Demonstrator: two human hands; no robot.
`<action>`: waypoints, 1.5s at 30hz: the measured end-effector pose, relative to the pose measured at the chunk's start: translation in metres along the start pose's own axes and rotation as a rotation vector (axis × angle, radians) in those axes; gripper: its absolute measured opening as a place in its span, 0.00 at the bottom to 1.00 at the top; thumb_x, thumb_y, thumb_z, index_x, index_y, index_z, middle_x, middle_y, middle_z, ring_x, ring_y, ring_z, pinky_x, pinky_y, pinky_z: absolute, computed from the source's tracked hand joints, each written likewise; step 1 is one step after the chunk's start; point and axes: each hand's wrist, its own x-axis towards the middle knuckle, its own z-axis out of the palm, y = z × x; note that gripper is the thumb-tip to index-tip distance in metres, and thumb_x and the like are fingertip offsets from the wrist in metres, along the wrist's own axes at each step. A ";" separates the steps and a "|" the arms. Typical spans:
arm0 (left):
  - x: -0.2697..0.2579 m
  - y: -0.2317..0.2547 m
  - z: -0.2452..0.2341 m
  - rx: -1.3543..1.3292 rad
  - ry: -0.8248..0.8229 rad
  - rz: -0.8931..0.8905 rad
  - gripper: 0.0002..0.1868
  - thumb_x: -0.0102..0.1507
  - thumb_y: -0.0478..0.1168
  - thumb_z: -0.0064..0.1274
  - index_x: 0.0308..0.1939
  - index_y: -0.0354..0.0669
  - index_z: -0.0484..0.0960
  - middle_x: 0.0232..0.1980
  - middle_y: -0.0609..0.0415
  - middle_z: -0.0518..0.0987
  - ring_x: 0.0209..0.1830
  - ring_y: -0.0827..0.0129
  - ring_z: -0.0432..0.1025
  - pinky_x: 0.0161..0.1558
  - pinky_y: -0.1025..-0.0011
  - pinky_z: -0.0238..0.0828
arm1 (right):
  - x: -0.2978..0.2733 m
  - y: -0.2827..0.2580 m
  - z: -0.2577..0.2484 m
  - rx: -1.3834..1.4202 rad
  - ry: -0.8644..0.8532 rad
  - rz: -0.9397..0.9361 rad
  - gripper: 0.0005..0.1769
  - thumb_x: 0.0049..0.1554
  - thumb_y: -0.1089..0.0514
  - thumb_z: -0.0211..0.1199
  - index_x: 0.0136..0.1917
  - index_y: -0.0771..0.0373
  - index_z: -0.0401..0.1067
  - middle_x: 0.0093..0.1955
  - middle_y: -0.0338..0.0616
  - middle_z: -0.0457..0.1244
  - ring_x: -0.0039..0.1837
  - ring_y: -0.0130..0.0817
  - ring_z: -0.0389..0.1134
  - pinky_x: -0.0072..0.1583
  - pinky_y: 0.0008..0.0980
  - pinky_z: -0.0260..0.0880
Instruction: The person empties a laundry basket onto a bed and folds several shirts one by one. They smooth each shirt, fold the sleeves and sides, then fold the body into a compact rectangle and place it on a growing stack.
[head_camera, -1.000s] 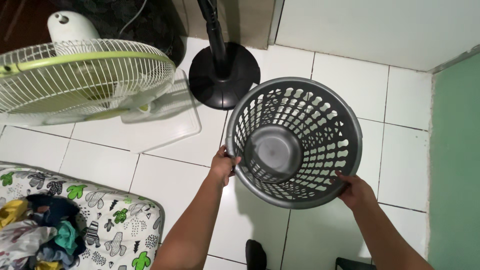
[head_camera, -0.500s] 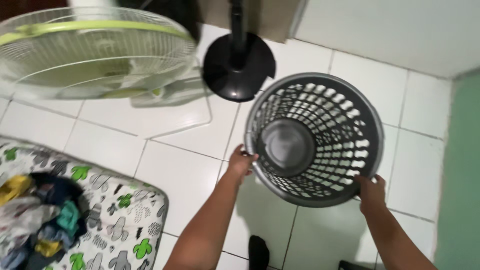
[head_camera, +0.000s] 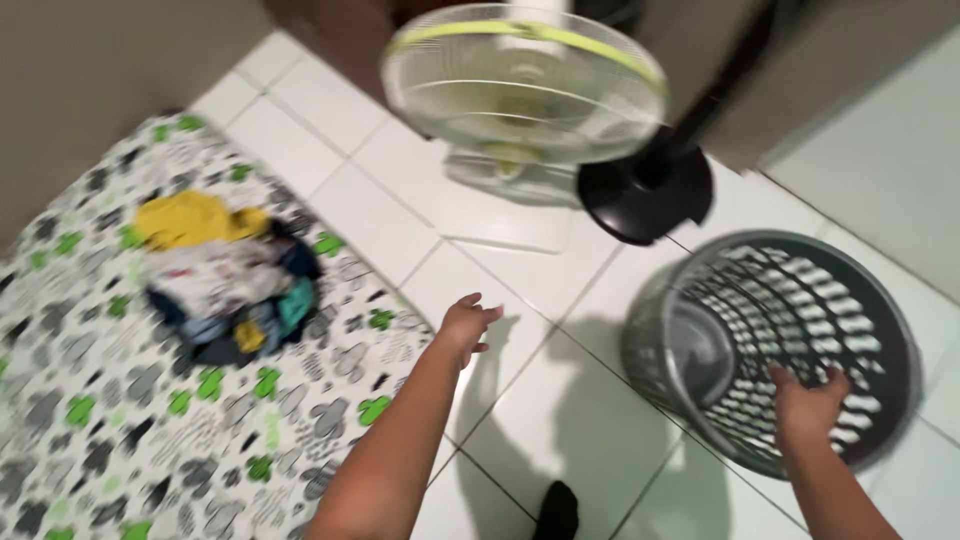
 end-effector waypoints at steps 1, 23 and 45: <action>-0.008 0.000 -0.022 -0.018 0.018 0.007 0.47 0.58 0.44 0.63 0.78 0.48 0.57 0.77 0.50 0.65 0.67 0.55 0.67 0.49 0.54 0.73 | -0.010 -0.020 0.018 0.022 -0.044 -0.018 0.55 0.55 0.55 0.75 0.84 0.69 0.46 0.78 0.69 0.53 0.75 0.54 0.57 0.73 0.42 0.56; -0.186 -0.136 -0.459 -0.399 0.325 0.053 0.42 0.58 0.46 0.61 0.75 0.46 0.63 0.70 0.45 0.73 0.68 0.52 0.67 0.48 0.50 0.77 | -0.443 -0.279 0.336 0.039 -0.747 -0.352 0.51 0.49 0.53 0.74 0.80 0.59 0.54 0.76 0.66 0.54 0.68 0.51 0.63 0.63 0.44 0.67; 0.003 -0.198 -0.486 -0.509 0.363 0.302 0.36 0.57 0.45 0.62 0.69 0.42 0.71 0.63 0.51 0.79 0.54 0.60 0.75 0.43 0.60 0.73 | -0.489 -0.332 0.531 -0.242 -0.943 -0.891 0.35 0.51 0.47 0.71 0.69 0.59 0.69 0.60 0.64 0.68 0.61 0.51 0.71 0.56 0.45 0.73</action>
